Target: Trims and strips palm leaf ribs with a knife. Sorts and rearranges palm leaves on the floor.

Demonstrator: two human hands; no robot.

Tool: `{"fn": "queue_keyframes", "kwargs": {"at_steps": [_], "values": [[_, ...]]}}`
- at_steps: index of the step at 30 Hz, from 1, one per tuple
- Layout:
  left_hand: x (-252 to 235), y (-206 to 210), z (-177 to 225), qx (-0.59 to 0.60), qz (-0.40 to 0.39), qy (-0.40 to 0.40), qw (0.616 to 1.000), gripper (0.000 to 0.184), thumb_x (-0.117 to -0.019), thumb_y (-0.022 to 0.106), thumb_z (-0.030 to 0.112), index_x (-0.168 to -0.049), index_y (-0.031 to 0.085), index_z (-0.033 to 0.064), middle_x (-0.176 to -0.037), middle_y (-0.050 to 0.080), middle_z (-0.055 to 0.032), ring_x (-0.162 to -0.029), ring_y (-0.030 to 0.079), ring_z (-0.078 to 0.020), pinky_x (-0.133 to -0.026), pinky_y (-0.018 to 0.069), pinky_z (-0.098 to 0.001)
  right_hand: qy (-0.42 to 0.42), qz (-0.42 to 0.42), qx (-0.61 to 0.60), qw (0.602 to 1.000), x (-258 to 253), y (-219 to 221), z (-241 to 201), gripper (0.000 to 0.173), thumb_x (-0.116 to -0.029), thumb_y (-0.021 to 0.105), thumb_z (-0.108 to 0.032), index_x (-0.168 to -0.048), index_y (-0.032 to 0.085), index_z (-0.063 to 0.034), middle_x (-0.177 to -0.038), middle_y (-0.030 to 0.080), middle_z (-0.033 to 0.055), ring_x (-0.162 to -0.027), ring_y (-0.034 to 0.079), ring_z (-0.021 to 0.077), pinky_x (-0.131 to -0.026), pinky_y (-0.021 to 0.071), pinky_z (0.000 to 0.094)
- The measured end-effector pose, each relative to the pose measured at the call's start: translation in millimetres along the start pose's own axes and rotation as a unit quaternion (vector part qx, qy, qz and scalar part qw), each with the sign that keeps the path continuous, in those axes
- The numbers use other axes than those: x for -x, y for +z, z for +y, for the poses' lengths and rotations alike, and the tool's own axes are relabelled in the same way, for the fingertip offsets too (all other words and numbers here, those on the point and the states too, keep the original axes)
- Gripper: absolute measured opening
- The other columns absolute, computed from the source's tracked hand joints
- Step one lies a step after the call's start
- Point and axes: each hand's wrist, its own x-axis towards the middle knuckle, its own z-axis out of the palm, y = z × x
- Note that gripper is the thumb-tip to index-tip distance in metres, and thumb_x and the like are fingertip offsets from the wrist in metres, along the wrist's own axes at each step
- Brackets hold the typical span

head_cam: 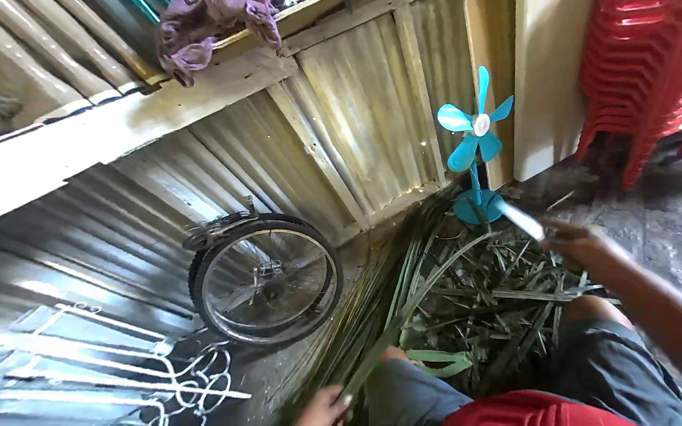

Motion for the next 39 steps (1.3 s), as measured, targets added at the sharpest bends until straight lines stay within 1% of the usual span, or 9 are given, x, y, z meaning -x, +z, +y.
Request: {"fn": "queue_keyframes", "kwargs": {"at_steps": [5,9,11,15,18,24,30,34,39], "values": [[-24.4,65.0,113.3,0.027,0.022,0.048,0.998,0.026,-0.1032,0.061,0.020,-0.120,0.067,0.0000,-0.094,0.072,-0.0113,-0.073,0.070,-0.0185,-0.070,0.0613,-0.0388,-0.029,-0.296,-0.006,0.955,61.9,138.9,12.8,0.059,-0.0877,0.080,-0.017,-0.143,0.060,-0.0111,-0.112,0.071,0.0114,-0.092,0.068,0.0188,-0.084,0.0576,0.0406],[-40.2,99.4,150.5,0.006,0.074,0.084,0.994,0.021,-0.0983,0.066,0.019,-0.114,0.071,0.0053,-0.096,0.075,-0.0089,-0.080,0.073,-0.0198,-0.078,0.0628,-0.0424,-0.009,-0.349,-0.041,0.936,83.7,189.7,22.4,0.069,-0.0873,0.080,-0.020,-0.149,0.051,-0.0097,-0.108,0.070,0.0122,-0.080,0.064,0.0156,-0.071,0.0544,0.0364],[-40.4,110.3,164.9,-0.045,0.103,0.086,0.990,0.023,-0.0936,0.066,0.013,-0.115,0.070,0.0048,-0.097,0.075,-0.0100,-0.083,0.074,-0.0213,-0.081,0.0626,-0.0448,0.008,-0.346,-0.052,0.937,83.8,191.8,20.1,0.074,-0.0883,0.080,-0.021,-0.153,0.047,-0.0117,-0.106,0.069,0.0116,-0.075,0.062,0.0144,-0.066,0.0529,0.0343],[-25.1,128.4,194.5,-0.150,0.151,0.081,0.974,0.017,-0.0923,0.064,0.013,-0.095,0.072,-0.0012,-0.090,0.073,-0.0153,-0.089,0.072,-0.0283,-0.086,0.0567,-0.0510,0.059,-0.339,-0.116,0.932,83.2,184.7,18.8,0.071,-0.0911,0.076,-0.018,-0.155,0.045,-0.0189,-0.097,0.066,0.0076,-0.057,0.049,0.0095,-0.049,0.0418,0.0272],[-26.8,144.7,190.6,-0.164,0.214,0.145,0.952,0.012,-0.0897,0.065,0.008,-0.088,0.072,-0.0016,-0.086,0.073,-0.0156,-0.087,0.073,-0.0287,-0.083,0.0581,-0.0491,0.083,-0.331,-0.147,0.928,85.6,182.4,16.5,0.072,-0.0915,0.076,-0.016,-0.156,0.044,-0.0220,-0.099,0.067,0.0070,-0.055,0.049,0.0087,-0.047,0.0408,0.0260],[-26.3,165.5,187.6,-0.208,0.296,0.295,0.884,0.011,-0.0879,0.066,-0.002,-0.094,0.075,-0.0005,-0.093,0.075,-0.0170,-0.089,0.075,-0.0312,-0.080,0.0615,-0.0497,0.114,-0.259,-0.203,0.937,89.1,186.8,9.3,0.064,-0.0898,0.077,-0.010,-0.149,0.053,-0.0131,-0.098,0.068,0.0077,-0.053,0.049,0.0083,-0.045,0.0407,0.0244],[-33.8,180.3,182.2,-0.247,0.362,0.351,0.827,0.017,-0.0894,0.065,-0.001,-0.100,0.077,0.0036,-0.093,0.076,-0.0131,-0.084,0.076,-0.0273,-0.074,0.0635,-0.0449,0.106,-0.187,-0.215,0.952,86.8,196.1,6.5,0.017,-0.0896,0.077,-0.008,-0.105,0.071,-0.0060,-0.078,0.064,0.0049,-0.048,0.046,0.0086,-0.042,0.0383,0.0241],[-36.2,177.6,181.2,-0.229,0.362,0.363,0.828,0.015,-0.0903,0.066,0.002,-0.100,0.077,0.0031,-0.091,0.076,-0.0122,-0.083,0.076,-0.0256,-0.074,0.0638,-0.0432,0.089,-0.158,-0.218,0.959,82.9,197.8,7.5,0.025,-0.0866,0.079,-0.006,-0.111,0.073,-0.0058,-0.084,0.068,0.0056,-0.053,0.052,0.0090,-0.045,0.0410,0.0241],[-33.1,172.0,167.9,-0.225,0.361,0.388,0.818,0.020,-0.0900,0.067,0.005,-0.107,0.078,0.0038,-0.097,0.077,-0.0116,-0.088,0.077,-0.0240,-0.080,0.0638,-0.0416,0.096,-0.100,-0.261,0.955,70.6,188.1,6.8,0.056,-0.0893,0.074,-0.001,-0.143,0.058,-0.0053,-0.103,0.069,0.0113,-0.055,0.053,0.0104,-0.046,0.0445,0.0263]]}}
